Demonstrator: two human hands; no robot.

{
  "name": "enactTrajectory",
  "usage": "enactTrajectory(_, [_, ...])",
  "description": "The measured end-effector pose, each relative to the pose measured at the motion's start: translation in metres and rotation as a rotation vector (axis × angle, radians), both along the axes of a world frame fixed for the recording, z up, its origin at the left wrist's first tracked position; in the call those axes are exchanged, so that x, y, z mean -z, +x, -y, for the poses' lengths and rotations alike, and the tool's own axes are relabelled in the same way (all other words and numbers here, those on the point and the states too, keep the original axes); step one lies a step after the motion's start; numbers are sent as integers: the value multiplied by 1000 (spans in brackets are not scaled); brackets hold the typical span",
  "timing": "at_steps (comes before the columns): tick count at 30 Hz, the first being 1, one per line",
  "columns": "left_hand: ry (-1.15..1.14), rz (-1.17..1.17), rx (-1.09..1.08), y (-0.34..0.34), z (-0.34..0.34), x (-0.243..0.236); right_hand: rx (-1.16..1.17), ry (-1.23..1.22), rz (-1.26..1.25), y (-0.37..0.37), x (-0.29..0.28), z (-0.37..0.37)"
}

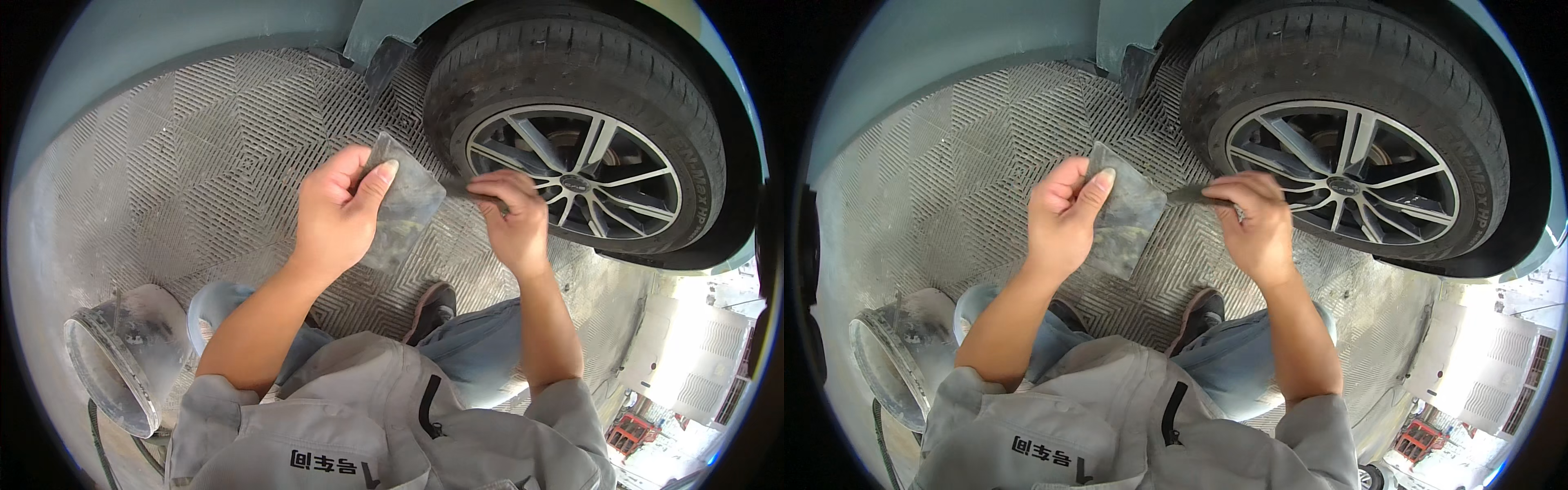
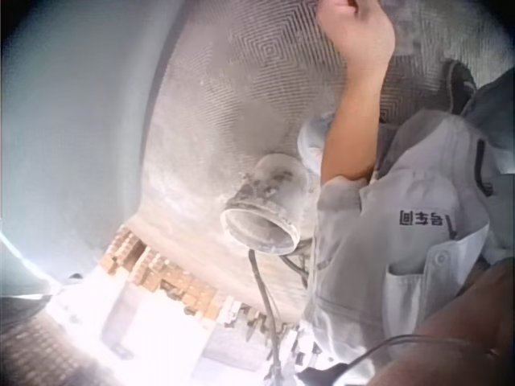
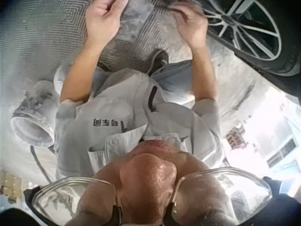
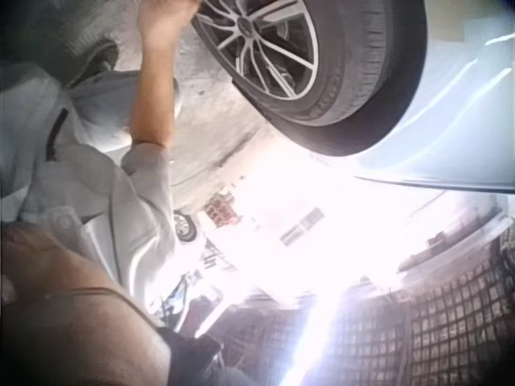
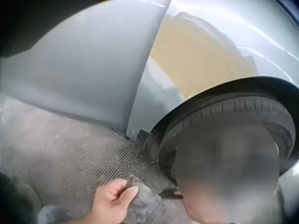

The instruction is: The person applies body filler to a car's rear fender using a spreader. They squeeze filler from a tube onto the spreader, then rub and smooth the filler over the fender surface near the wheel arch.

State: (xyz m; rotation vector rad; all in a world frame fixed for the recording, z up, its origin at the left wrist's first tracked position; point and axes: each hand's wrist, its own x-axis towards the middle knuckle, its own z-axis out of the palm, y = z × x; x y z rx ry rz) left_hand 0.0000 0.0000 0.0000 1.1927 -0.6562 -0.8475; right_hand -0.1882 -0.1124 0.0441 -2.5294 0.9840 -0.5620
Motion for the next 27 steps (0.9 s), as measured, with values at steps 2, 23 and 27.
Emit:
enactTrajectory(2, [83,121,5,1,0,2,-76,-239,99,-3,-6,6])
enactTrajectory(23, [76,48,149,-18,2,-1,50,925,1064,-15,-3,-7])
enactTrajectory(27, [-74,-299,251,-21,-3,-4,-53,756,1027,-8,11,-19])
